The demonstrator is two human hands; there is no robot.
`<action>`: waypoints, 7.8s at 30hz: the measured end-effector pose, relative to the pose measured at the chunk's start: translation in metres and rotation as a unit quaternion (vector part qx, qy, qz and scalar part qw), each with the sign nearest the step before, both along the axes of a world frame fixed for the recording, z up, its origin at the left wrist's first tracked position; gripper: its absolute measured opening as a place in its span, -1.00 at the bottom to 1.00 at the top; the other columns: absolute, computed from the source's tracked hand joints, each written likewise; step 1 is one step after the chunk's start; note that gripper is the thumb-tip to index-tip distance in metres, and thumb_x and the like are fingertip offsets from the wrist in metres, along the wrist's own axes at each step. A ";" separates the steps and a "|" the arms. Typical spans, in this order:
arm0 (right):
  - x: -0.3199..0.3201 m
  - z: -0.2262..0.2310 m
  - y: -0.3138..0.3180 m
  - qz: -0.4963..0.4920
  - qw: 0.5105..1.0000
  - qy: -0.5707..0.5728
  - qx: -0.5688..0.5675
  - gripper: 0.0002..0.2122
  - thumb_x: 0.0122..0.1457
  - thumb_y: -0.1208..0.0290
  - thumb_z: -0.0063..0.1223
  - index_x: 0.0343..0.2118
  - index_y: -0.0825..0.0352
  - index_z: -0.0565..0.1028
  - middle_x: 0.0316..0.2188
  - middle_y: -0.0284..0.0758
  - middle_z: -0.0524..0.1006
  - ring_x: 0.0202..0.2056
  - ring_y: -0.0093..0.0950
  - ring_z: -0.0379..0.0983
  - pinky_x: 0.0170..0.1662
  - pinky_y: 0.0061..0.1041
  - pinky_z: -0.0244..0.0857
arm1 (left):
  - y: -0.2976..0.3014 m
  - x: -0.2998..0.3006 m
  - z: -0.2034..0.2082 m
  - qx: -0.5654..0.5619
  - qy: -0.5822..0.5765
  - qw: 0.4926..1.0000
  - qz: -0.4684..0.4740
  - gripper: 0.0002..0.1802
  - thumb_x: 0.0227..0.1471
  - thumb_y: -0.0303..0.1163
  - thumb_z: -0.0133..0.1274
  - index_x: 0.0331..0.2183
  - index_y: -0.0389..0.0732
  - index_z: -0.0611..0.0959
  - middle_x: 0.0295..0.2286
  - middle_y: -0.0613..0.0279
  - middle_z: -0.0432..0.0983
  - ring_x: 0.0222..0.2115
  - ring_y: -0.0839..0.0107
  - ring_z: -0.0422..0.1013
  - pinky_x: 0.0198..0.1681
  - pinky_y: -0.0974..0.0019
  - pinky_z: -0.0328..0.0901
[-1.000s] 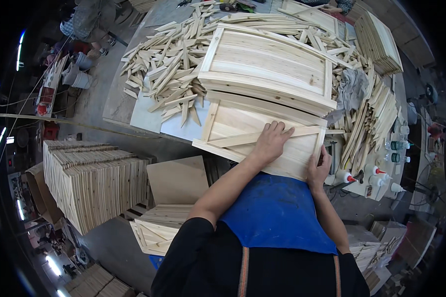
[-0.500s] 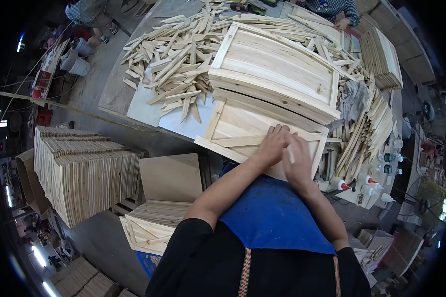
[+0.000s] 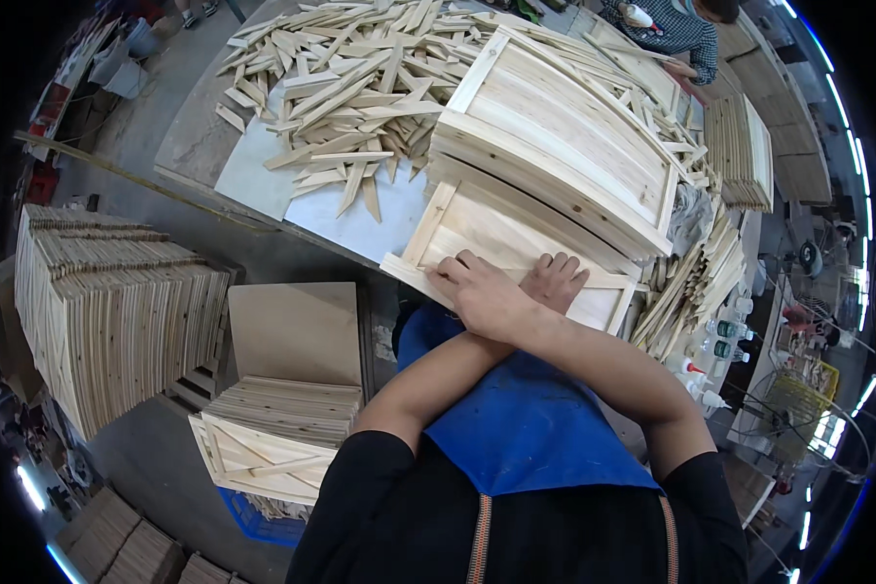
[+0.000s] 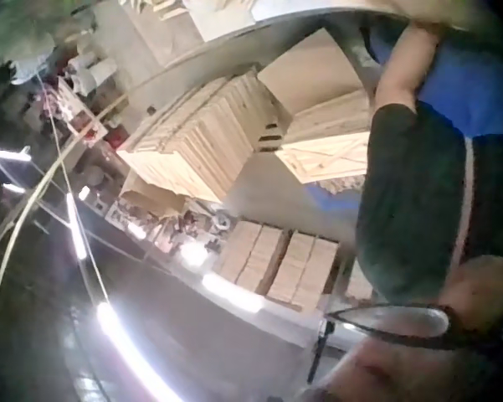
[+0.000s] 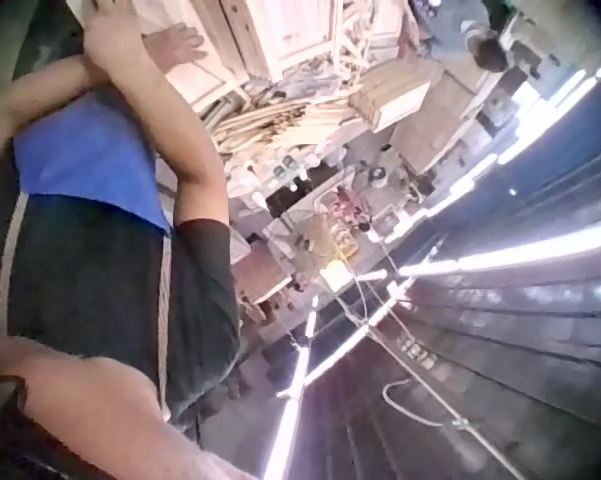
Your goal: Assembling decorative wooden boxes by gluing and nailing wooden slats onto a frame.
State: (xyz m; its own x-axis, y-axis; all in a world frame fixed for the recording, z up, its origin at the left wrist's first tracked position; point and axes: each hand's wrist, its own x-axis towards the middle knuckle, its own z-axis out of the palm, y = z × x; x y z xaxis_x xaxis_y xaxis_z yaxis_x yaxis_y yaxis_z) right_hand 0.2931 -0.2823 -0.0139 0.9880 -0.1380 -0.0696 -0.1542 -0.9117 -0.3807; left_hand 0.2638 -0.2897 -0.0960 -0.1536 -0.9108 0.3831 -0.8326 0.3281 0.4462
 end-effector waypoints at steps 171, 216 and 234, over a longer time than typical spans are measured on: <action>-0.420 -0.186 -0.108 -0.698 0.323 -0.312 0.558 -0.77 0.21 0.37 0.26 -0.19 0.43 0.63 -0.41 -0.27 0.65 -0.44 -0.49 0.61 -0.32 -0.48 0.55 | 0.084 -0.014 0.122 0.189 -0.032 0.981 0.012 -0.57 0.07 -0.44 0.32 0.01 -0.20 0.67 -0.11 0.00 0.54 -0.03 0.01 0.44 0.06 0.04 0.34; -0.347 -0.208 0.005 -0.725 0.676 0.021 0.131 -0.63 0.10 0.51 0.14 -0.02 0.45 0.37 -0.09 0.08 0.56 -0.01 0.02 0.53 0.04 -0.10 0.45 | 0.041 -0.008 0.070 0.096 -0.067 0.953 -0.281 -0.67 0.04 -0.51 0.21 -0.10 -0.09 0.75 -0.08 0.15 0.65 -0.03 0.10 0.53 0.07 0.11 0.42; -0.509 -0.252 0.031 -0.295 -0.330 -0.704 0.556 -0.26 0.26 -0.34 -0.11 0.03 0.43 0.43 -0.14 -0.05 0.47 -0.15 -0.16 0.45 -0.29 -0.33 0.44 | 0.021 0.004 0.109 0.024 0.048 0.988 -0.147 -0.63 0.21 -0.48 0.09 0.05 -0.14 0.65 -0.08 0.06 0.57 -0.03 0.14 0.49 0.04 0.09 0.41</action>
State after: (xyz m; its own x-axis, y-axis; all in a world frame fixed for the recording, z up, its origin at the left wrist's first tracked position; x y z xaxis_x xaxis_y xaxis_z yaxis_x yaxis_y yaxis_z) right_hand -0.2164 -0.2517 -0.2659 -0.0371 -0.6642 -0.7467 0.8643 -0.3964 0.3097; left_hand 0.2682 -0.2690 0.0131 -0.3784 -0.8503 0.3658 -0.6582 0.5250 0.5396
